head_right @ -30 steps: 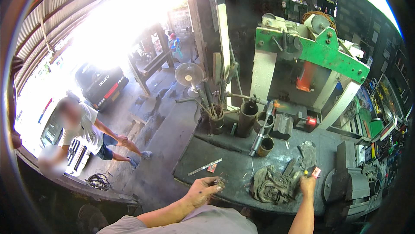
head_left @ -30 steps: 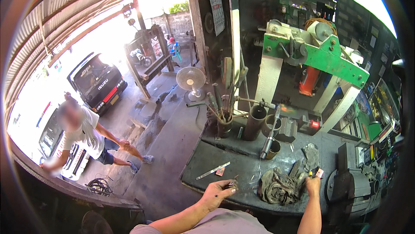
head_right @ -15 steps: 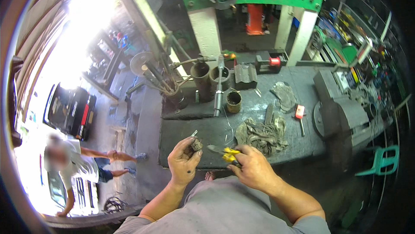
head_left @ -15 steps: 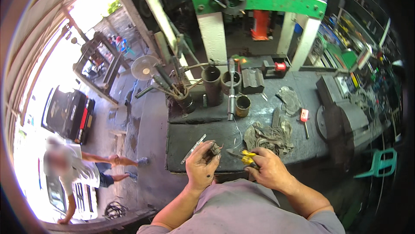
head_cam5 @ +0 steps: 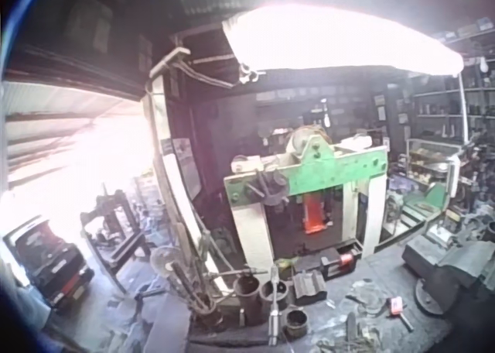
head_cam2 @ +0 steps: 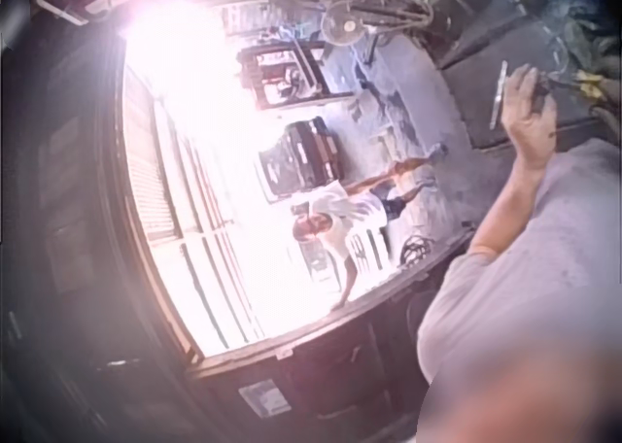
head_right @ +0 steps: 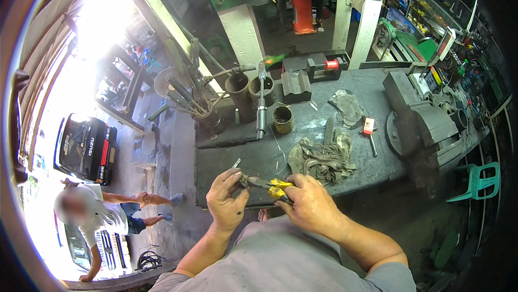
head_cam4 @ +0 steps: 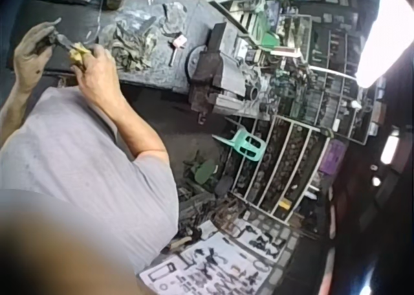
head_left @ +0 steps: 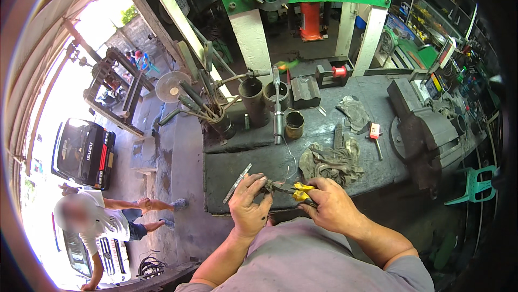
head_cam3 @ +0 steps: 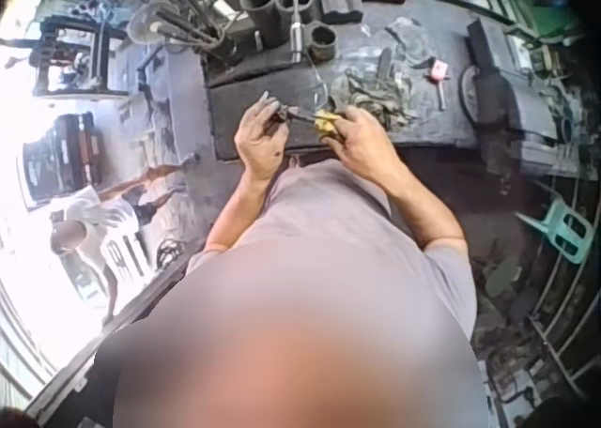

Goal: The person assembles small mechanical components on a workbench, using pliers and a screwdriver to fit and tighten parts. They handle a cylindrical housing and several small metal pieces, repeatedly adjusting and securing them together.

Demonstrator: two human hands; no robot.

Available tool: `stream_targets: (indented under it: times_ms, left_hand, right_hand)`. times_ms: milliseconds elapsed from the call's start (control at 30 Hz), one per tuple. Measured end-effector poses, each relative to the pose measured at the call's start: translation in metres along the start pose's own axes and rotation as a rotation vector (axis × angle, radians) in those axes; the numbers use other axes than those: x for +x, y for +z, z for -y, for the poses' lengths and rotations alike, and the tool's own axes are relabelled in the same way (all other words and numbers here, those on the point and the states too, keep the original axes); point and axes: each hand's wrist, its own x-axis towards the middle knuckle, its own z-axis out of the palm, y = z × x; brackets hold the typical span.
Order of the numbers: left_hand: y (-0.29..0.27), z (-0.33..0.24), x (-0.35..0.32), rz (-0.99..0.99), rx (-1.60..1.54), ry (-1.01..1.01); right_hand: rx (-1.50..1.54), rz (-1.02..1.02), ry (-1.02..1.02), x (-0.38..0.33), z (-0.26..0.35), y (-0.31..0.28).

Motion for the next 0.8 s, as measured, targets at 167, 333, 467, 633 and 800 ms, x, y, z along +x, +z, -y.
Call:
stream_targets:
  times_ms: [167, 333, 467, 633, 800]
  left_hand:
    - [0.001, 0.0, 0.002, -0.009, 0.079, 0.06]
    - [0.0, -0.004, 0.006, 0.007, 0.184, 0.185]
    - [-0.001, -0.006, 0.009, 0.026, 0.219, 0.221]
    - [0.001, -0.004, 0.011, 0.037, 0.157, 0.173]
    - [0.007, -0.001, 0.008, 0.063, 0.103, 0.074]
  right_hand:
    - [0.002, -0.013, -0.01, 0.0, 0.001, -0.001]
    - [-0.019, -0.025, -0.025, -0.001, -0.001, 0.001]
    - [0.023, -0.012, -0.025, -0.003, -0.01, 0.008]
    - [0.306, 0.075, 0.054, -0.001, -0.025, 0.028]
    - [0.609, 0.118, 0.261, -0.003, -0.026, 0.035]
